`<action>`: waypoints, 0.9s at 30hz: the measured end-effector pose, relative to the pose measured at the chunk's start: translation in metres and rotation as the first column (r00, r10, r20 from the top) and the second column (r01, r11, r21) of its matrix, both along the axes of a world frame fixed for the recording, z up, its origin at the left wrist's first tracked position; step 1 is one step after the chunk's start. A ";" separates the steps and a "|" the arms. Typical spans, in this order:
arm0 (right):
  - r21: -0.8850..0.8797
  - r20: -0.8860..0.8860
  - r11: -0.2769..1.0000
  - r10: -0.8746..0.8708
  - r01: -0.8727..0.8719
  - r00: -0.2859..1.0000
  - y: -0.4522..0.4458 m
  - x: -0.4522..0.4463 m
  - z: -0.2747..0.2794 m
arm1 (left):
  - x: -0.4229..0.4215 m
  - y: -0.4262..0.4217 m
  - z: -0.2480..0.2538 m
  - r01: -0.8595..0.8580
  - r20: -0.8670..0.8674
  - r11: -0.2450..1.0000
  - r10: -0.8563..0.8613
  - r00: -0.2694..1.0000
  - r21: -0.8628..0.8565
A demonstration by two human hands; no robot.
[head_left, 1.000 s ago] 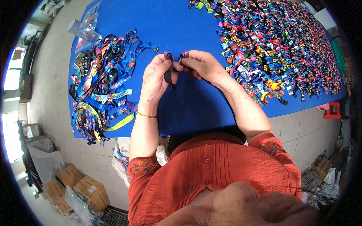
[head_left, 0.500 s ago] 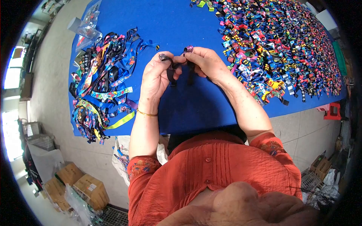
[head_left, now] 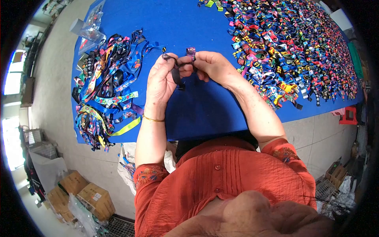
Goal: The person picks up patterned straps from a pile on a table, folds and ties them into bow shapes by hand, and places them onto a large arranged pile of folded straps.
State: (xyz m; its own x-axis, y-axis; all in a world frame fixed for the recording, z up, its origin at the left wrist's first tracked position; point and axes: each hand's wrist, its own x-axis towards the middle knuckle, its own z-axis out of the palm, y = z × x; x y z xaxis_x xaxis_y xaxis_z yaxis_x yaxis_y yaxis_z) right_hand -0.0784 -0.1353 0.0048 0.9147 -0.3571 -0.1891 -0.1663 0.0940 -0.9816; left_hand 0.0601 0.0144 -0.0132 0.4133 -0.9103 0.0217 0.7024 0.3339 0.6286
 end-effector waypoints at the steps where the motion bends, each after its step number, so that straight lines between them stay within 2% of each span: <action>1: -0.013 0.002 1.000 0.014 -0.014 1.000 0.000 -0.001 0.000 | 0.000 0.000 0.000 -0.004 -0.014 1.000 0.004 1.000 -0.002; 9: -0.050 -0.004 0.998 0.048 -0.048 0.999 0.001 -0.002 0.005 | -0.001 0.000 0.004 0.011 -0.061 1.000 -0.010 0.998 0.009; 13: -0.031 -0.023 0.999 0.032 -0.033 0.999 0.000 -0.002 0.006 | -0.002 -0.001 0.003 -0.010 -0.025 0.999 0.011 1.000 0.052; 16: 0.080 -0.039 0.997 -0.017 0.020 0.999 -0.002 -0.002 0.005 | -0.003 -0.001 0.004 -0.027 0.012 0.997 0.026 1.000 0.075; 19: 0.216 0.071 0.976 -0.023 0.007 0.997 -0.007 -0.006 0.003 | -0.003 -0.001 0.005 -0.032 0.038 0.995 0.028 0.999 0.090; 22: 0.146 0.016 0.988 -0.062 0.059 0.998 -0.003 -0.004 0.009 | -0.005 -0.002 0.006 -0.034 0.074 0.992 0.025 0.997 0.121; 25: 0.187 0.061 0.982 -0.048 0.036 0.997 -0.004 -0.002 0.000 | -0.005 -0.002 0.005 -0.026 0.084 0.993 0.016 0.996 0.119; 27: 0.276 0.097 0.960 -0.081 0.051 0.992 -0.004 -0.001 0.000 | -0.004 -0.002 0.005 -0.027 0.085 0.993 0.017 0.996 0.112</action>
